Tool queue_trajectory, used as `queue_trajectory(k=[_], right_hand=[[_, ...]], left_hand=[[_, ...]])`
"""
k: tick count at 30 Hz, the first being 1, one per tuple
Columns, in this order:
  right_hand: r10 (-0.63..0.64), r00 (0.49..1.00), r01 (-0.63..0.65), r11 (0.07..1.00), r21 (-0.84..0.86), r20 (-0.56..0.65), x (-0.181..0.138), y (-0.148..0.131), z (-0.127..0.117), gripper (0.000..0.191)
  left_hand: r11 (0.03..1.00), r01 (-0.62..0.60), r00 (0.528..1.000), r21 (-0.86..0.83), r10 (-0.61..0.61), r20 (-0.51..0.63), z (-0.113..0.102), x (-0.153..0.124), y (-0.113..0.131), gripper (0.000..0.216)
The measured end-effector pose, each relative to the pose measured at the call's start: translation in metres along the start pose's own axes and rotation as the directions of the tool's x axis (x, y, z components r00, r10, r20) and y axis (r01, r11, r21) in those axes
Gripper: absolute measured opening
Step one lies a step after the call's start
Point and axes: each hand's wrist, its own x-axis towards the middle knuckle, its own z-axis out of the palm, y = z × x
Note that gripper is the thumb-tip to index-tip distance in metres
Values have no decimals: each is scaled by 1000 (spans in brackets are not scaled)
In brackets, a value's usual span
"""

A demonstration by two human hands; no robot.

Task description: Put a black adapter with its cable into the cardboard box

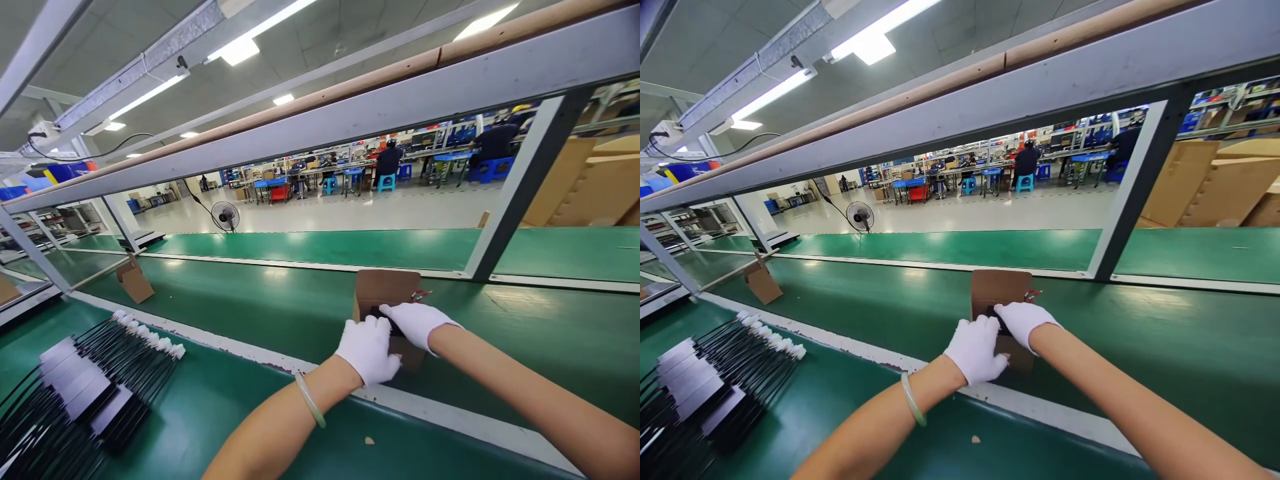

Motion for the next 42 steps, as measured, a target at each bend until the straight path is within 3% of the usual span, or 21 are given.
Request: queue_trajectory(k=[11,15,19,24,27,31,35,42], right_hand=[[4,999,-2,998,-69,32,14,-44,-12,35],[-41,997,45,998,-50,70,25,-55,-12,35],[-32,997,30,999,31,70,23,-69,-7,39],[183,980,-152,941,301,-79,-1,-86,-2,26],[280,957,-183,779,600,-72,-1,-89,-7,29],[360,932,-104,356,929,-34,22,-106,-17,40],[500,866,-12,26,1000,-3,48,-135,-19,49],[534,840,92,-325,941,102,57,-173,-18,26]], left_hand=[[996,66,980,67,-78,182,-22,-3,-34,47],[996,62,983,69,-73,168,-17,-14,-42,41],[999,-18,998,50,15,56,-18,-45,-50,43],[996,-91,994,-1,91,-63,-28,-117,-65,43],[992,-39,995,-120,28,-93,-23,-171,-78,38],[957,137,979,-256,-170,-112,-10,-241,-95,33],[902,310,914,-299,-370,-167,-6,-306,-110,31],[865,464,820,-192,-501,-277,14,-386,-132,26]])
